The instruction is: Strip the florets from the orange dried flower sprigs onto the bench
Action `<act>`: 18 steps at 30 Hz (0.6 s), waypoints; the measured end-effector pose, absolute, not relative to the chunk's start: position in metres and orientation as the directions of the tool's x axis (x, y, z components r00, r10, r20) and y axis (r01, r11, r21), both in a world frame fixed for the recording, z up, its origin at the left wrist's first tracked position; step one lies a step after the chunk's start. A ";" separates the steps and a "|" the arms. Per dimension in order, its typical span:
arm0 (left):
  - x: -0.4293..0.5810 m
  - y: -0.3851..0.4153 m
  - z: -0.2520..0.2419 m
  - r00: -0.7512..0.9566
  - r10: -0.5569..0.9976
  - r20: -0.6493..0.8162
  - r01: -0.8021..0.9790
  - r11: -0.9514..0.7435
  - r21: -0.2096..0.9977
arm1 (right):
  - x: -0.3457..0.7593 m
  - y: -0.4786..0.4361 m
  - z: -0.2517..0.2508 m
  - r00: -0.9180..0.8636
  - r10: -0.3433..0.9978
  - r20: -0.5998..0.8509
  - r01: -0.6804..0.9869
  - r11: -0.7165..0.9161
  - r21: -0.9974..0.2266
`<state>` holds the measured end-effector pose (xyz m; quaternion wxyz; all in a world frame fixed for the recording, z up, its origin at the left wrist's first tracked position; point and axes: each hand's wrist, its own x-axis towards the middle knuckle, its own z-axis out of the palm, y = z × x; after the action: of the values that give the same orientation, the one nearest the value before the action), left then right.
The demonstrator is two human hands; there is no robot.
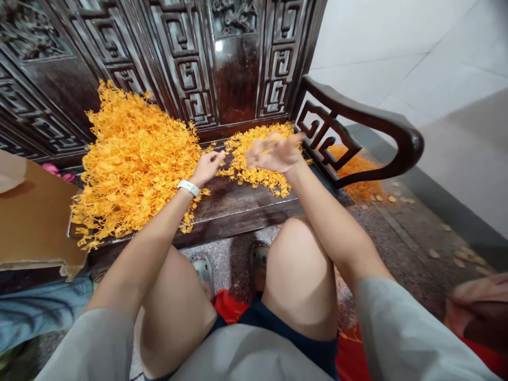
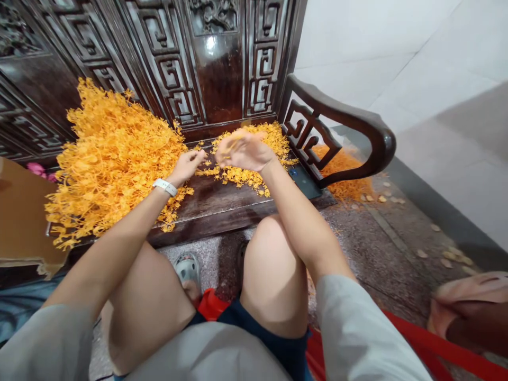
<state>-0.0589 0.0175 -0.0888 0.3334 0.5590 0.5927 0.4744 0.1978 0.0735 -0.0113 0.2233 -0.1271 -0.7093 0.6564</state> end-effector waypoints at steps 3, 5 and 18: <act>-0.070 0.015 -0.106 0.031 0.962 0.270 0.819 -0.180 0.545 | 0.212 0.069 0.002 -0.757 0.619 0.209 -0.188 0.099 -0.977; -0.070 0.010 -0.113 0.110 0.966 0.232 0.931 -0.182 0.315 | 0.207 0.062 0.003 -0.672 0.720 0.171 -0.170 0.075 -0.983; -0.066 0.006 -0.069 -0.019 0.945 0.327 0.866 -0.148 0.477 | 0.164 0.060 -0.038 -0.687 0.715 -0.127 0.131 -0.050 -0.990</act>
<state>-0.0657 0.0063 -0.0691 0.0664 0.6973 0.6493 0.2963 0.1642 0.0600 -0.0379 0.2254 -0.3249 -0.6512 0.6477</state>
